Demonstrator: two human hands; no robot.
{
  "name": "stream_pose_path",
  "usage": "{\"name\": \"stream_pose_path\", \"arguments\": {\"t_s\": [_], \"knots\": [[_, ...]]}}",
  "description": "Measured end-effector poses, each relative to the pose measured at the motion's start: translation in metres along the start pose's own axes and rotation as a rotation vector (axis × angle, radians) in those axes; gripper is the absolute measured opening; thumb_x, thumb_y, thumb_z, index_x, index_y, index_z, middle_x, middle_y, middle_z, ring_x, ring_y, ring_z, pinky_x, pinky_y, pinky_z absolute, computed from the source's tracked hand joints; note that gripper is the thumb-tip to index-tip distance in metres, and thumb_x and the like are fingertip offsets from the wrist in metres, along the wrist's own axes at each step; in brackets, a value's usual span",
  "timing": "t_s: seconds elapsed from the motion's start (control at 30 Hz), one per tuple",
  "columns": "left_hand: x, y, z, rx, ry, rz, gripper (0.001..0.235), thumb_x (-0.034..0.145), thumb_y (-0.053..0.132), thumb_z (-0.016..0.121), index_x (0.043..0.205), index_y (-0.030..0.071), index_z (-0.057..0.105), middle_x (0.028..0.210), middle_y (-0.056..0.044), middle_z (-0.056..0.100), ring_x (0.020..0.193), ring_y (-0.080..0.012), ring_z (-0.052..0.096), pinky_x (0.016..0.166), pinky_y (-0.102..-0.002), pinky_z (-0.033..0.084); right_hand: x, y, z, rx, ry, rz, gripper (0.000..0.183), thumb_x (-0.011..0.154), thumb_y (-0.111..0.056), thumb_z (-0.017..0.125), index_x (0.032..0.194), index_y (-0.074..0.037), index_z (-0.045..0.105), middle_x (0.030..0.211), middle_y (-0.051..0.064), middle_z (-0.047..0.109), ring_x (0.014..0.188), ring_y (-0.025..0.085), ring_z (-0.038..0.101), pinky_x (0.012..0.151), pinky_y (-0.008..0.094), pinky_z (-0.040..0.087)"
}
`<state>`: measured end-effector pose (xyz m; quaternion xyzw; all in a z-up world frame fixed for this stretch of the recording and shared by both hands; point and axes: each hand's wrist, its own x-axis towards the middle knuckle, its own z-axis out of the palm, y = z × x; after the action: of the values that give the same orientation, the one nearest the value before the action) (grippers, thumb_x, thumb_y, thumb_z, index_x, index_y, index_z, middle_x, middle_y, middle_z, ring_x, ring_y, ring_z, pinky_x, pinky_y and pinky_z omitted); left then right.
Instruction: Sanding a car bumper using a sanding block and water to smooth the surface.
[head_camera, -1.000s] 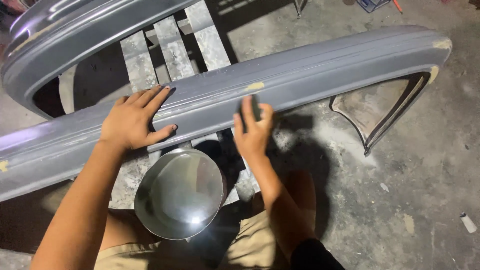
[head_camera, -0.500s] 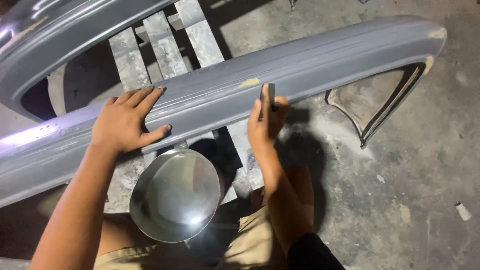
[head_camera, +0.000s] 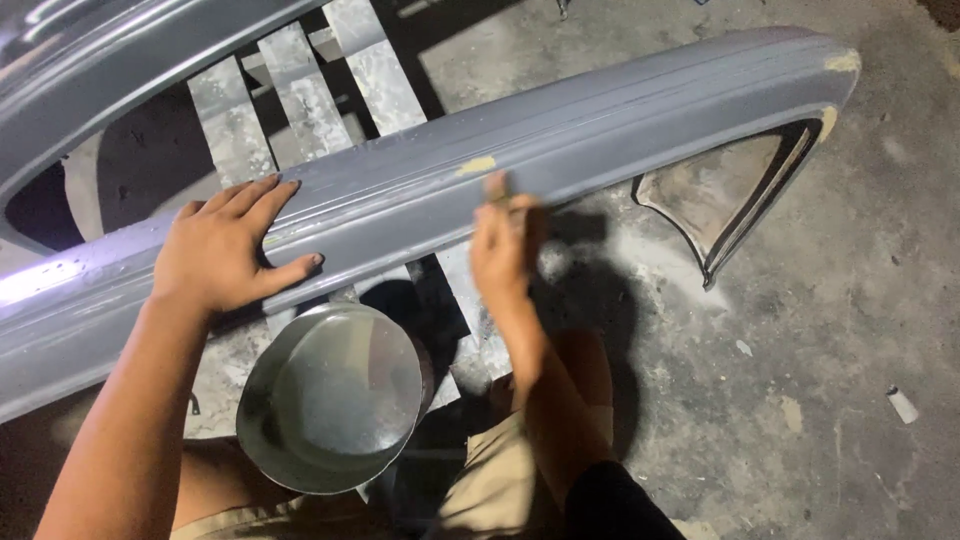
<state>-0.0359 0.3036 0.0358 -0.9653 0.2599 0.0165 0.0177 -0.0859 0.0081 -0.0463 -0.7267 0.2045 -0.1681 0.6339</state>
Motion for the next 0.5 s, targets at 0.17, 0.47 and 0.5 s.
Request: {"name": "stream_pose_path", "arguments": {"t_s": [0.17,0.47,0.5], "knots": [[0.014,0.019,-0.017,-0.110,-0.141,-0.164,0.112,0.074,0.087,0.047,0.160,0.016,0.034,0.163,-0.011,0.037,0.148,-0.0351,0.037,0.111,-0.065,0.035,-0.011,0.059,0.020,-0.592,0.064,-0.878,0.059,0.096,-0.017,0.070,0.151,-0.028,0.052,0.113,0.014,0.049,0.108,0.036,0.057,0.089,0.050,0.046],[0.058,0.056,0.001,-0.076,0.004,-0.085,0.124,0.068,0.099,0.053,0.151,0.007,0.051,0.154,-0.012,0.056,0.142,-0.0270,0.052,0.115,-0.047,0.041,-0.008,0.042,0.014,-0.576,0.147,-0.974,0.044,0.092,-0.024,0.072,0.136,-0.025,0.069,0.106,0.008,0.058,0.089,0.029,0.058,0.074,0.041,0.042],[0.056,0.057,0.000,-0.076,-0.005,-0.087,0.124,0.068,0.099,0.053,0.151,0.007,0.051,0.154,-0.012,0.056,0.142,-0.0270,0.052,0.115,-0.047,0.041,0.004,0.042,0.004,-0.575,0.141,-0.966,0.044,0.092,-0.024,0.072,0.136,-0.025,0.069,0.106,0.008,0.058,0.089,0.029,0.058,0.074,0.041,0.042]]}}
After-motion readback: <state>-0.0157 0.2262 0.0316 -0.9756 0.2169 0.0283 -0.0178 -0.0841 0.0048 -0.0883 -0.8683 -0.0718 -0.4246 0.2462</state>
